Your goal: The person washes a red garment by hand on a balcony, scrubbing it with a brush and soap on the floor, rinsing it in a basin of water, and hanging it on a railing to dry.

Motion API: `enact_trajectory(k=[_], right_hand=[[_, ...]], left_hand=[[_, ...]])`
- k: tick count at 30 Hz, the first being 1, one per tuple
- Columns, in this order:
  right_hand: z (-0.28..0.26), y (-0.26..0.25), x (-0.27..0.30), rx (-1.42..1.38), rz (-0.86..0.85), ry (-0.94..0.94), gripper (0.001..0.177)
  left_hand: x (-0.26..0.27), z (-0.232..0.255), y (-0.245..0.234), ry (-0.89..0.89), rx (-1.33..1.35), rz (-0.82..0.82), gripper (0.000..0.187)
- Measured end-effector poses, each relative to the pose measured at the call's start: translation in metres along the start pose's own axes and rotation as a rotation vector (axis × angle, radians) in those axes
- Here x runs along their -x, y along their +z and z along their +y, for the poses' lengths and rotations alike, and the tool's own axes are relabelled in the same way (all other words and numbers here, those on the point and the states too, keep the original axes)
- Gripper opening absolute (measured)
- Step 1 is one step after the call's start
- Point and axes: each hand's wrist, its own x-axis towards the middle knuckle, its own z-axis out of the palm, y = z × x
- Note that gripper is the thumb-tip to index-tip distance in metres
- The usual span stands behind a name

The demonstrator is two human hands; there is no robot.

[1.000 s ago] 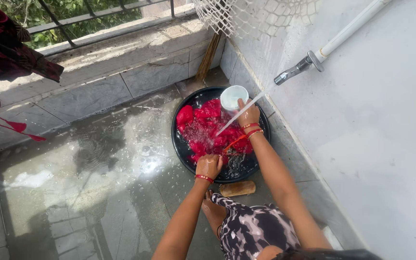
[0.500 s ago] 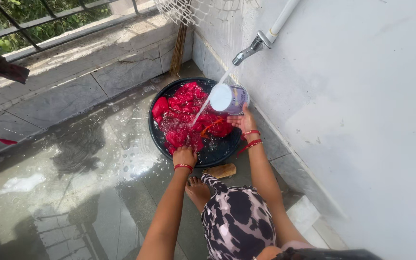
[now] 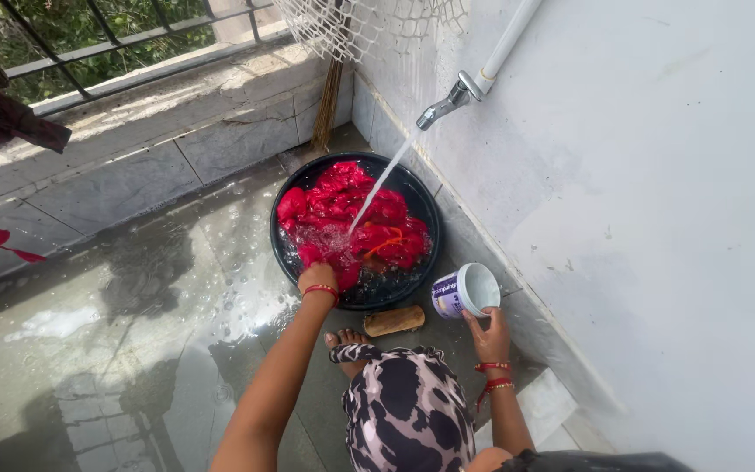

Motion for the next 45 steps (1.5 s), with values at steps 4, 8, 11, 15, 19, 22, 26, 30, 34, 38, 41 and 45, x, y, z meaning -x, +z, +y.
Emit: enact_trajectory(k=[4, 8, 11, 15, 19, 22, 26, 30, 34, 38, 41, 45], right_hand=[[0.003, -0.005, 0.018, 0.221, -0.069, 0.056, 0.047], [-0.023, -0.005, -0.001, 0.755, -0.568, 0.408, 0.084], [-0.047, -0.002, -0.032, 0.652, -0.426, 0.111, 0.066], [-0.079, 0.067, -0.106, 0.107, -0.480, -0.360, 0.030], [-0.107, 0.155, -0.151, 0.620, -0.883, -0.627, 0.049], [-0.103, 0.189, -0.177, 0.832, -1.041, -1.051, 0.075], [-0.105, 0.235, -0.197, 0.977, -1.346, -0.994, 0.087], [-0.082, 0.283, -0.179, 0.844, -1.125, -0.645, 0.053], [-0.061, 0.284, -0.136, 0.643, -0.865, -0.630, 0.068], [-0.055, 0.272, -0.170, 0.516, -1.039, -0.740, 0.063], [-0.061, 0.274, -0.181, 0.432, -1.129, 0.228, 0.064], [-0.061, 0.265, -0.178, 0.307, -0.857, -0.170, 0.037]], left_hand=[[0.014, -0.040, -0.027, -0.055, -0.040, -0.119, 0.044], [0.058, -0.080, -0.100, 0.061, -0.107, -0.374, 0.102], [0.093, -0.096, -0.136, 0.046, -0.116, -0.477, 0.119], [0.106, -0.105, -0.129, 0.109, -0.003, -0.327, 0.098], [0.097, -0.071, -0.074, 0.414, 0.342, 0.241, 0.047], [0.069, -0.026, -0.035, 0.367, 0.365, 0.009, 0.030], [0.009, 0.016, -0.010, 0.222, 0.265, 0.041, 0.025], [-0.047, 0.026, 0.015, 0.147, 0.233, 0.029, 0.025], [-0.084, 0.023, 0.034, 0.098, 0.172, -0.177, 0.026], [-0.083, 0.022, 0.039, 0.101, 0.150, -0.314, 0.028], [-0.069, 0.013, 0.042, 0.124, 0.121, -0.180, 0.029], [-0.057, 0.002, 0.032, 0.215, -0.006, -0.086, 0.029]])
